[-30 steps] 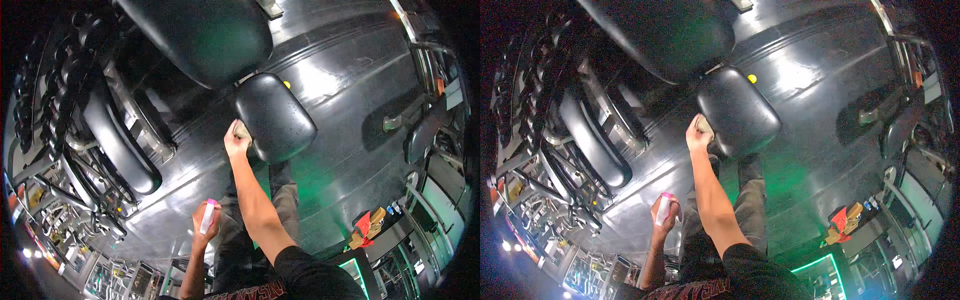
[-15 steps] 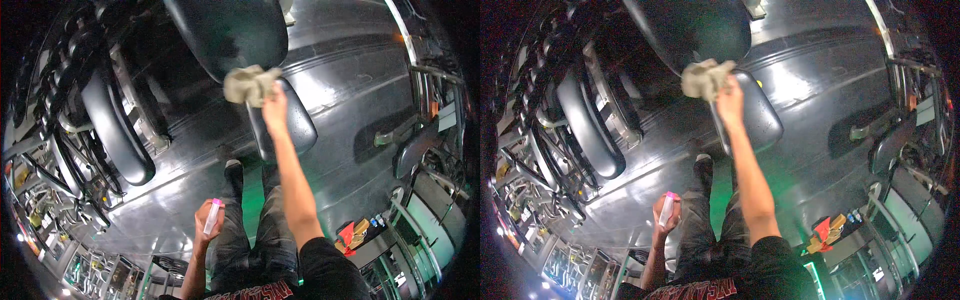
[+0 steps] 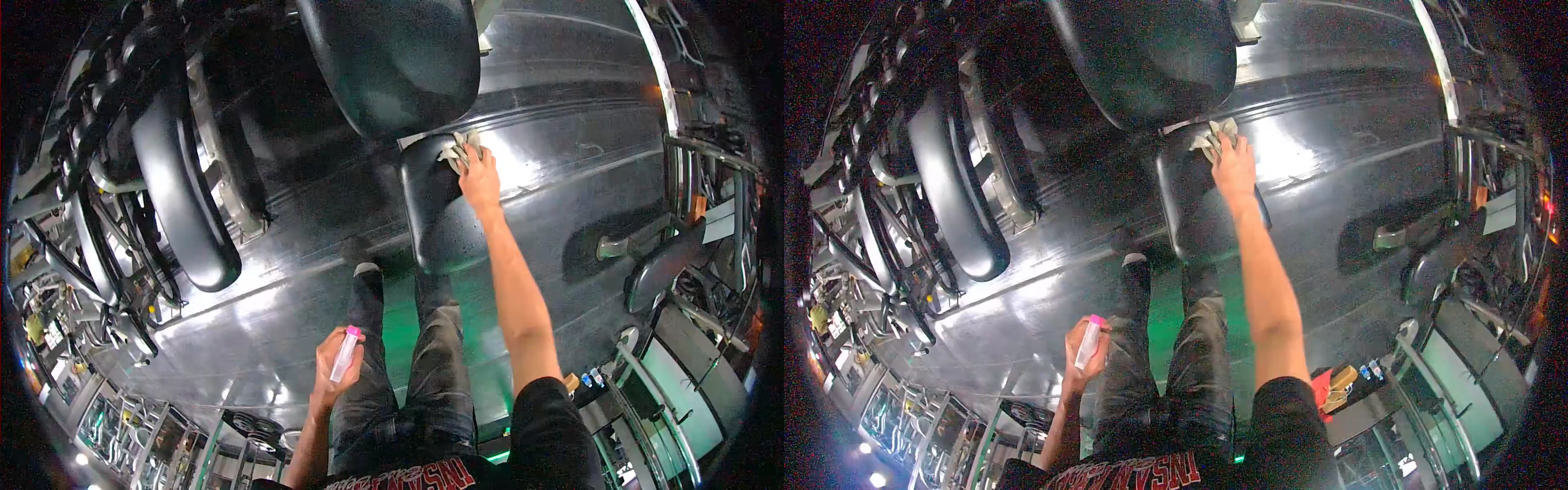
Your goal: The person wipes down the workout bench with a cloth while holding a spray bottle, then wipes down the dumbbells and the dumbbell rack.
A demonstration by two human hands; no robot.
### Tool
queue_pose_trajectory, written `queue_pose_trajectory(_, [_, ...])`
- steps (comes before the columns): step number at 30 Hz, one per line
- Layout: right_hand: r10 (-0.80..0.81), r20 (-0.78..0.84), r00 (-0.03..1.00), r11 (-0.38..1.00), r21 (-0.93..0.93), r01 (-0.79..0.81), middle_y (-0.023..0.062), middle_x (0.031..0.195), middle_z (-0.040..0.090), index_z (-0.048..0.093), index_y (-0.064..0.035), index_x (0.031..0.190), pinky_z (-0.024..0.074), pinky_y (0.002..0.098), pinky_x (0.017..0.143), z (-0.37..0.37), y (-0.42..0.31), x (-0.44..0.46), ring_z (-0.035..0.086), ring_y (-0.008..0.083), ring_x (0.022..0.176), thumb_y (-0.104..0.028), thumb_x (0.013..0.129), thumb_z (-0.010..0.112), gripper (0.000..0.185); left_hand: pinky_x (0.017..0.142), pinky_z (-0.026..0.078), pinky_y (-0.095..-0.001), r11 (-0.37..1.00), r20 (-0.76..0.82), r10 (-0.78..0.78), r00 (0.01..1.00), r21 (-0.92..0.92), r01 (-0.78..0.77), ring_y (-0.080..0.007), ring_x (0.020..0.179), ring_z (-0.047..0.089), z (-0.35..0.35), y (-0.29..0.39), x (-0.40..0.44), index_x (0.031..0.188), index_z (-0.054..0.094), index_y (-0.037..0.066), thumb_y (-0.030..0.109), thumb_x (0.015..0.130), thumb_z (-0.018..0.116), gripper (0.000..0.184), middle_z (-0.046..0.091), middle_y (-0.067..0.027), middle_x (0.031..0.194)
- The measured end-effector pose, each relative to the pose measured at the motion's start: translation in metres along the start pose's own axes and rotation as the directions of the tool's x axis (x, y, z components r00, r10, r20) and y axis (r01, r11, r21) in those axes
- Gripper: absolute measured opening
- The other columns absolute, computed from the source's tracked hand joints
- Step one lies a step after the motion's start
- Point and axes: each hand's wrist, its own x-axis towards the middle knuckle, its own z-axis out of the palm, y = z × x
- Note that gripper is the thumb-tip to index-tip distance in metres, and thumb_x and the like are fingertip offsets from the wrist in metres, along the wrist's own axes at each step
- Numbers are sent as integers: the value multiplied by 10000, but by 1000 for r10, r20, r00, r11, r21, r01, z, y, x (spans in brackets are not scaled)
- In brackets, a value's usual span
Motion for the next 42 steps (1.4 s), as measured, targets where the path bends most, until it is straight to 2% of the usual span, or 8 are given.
queue_pose_trajectory(2, [267,39,963,961,-85,-263,183,1083,510,539,-91,1229,469,461,841,7,-32,-3,532,366,999,-167,767,682,489,628,467,-312,1000,-2,6,1000,-5,-6,-224,694,597,3,2,0,937,627,0,-53,771,593,178,608,-127,837])
queue_pose_trajectory(11, [-518,205,830,841,-54,538,59,1083,561,676,-158,1040,430,423,877,17,-73,-33,527,250,1042,-177,845,533,243,598,453,-301,991,-25,-118,993,-73,116,-192,657,576,15,14,2,919,620,2,-64,770,583,167,607,-107,826])
queue_pose_trajectory(17, [-5,73,997,991,-136,14,106,1063,597,661,-200,1119,489,422,805,-25,15,-31,581,307,948,-109,766,632,365,637,484,-299,993,-98,-71,993,-97,62,-217,695,617,19,10,-7,909,619,-4,-63,760,594,162,628,-116,845])
queue_pose_trajectory(23, [423,-158,892,904,11,-427,154,1080,612,643,-144,1175,481,446,845,9,-25,-31,587,338,986,-108,781,625,396,676,503,-307,994,-75,44,996,-99,-51,-247,744,646,28,39,1,896,618,-4,-72,745,607,166,650,-128,875])
queue_pose_trajectory(29, [-488,298,820,841,-89,533,59,1039,594,675,-155,973,426,393,834,43,-123,-72,545,230,985,-163,797,594,193,702,498,-288,984,-55,-97,994,-154,88,-218,762,640,31,47,-6,907,635,-8,-81,745,604,180,646,-131,898])
queue_pose_trajectory(33, [-543,236,806,830,6,558,23,1040,584,685,-182,1014,414,387,865,7,-90,-66,520,210,1008,-177,775,597,255,712,497,-289,990,-100,-33,994,-140,19,-213,777,639,22,54,-9,910,642,-6,-78,751,601,179,644,-127,898])
queue_pose_trajectory(38, [-36,80,996,998,-44,40,107,1090,609,645,-132,1111,487,447,800,-32,16,-54,587,334,958,-100,794,602,322,715,499,-290,990,-109,-21,994,-142,5,-213,789,642,26,46,-7,912,640,-15,-80,749,600,180,645,-131,898])
queue_pose_trajectory(42, [535,-14,845,841,-84,-534,131,1103,620,643,-104,1079,488,474,837,-32,17,-54,583,366,1017,-92,765,655,315,714,501,-292,993,-83,28,996,-110,-37,-217,797,646,27,46,-7,910,638,-17,-86,745,597,183,647,-132,898])
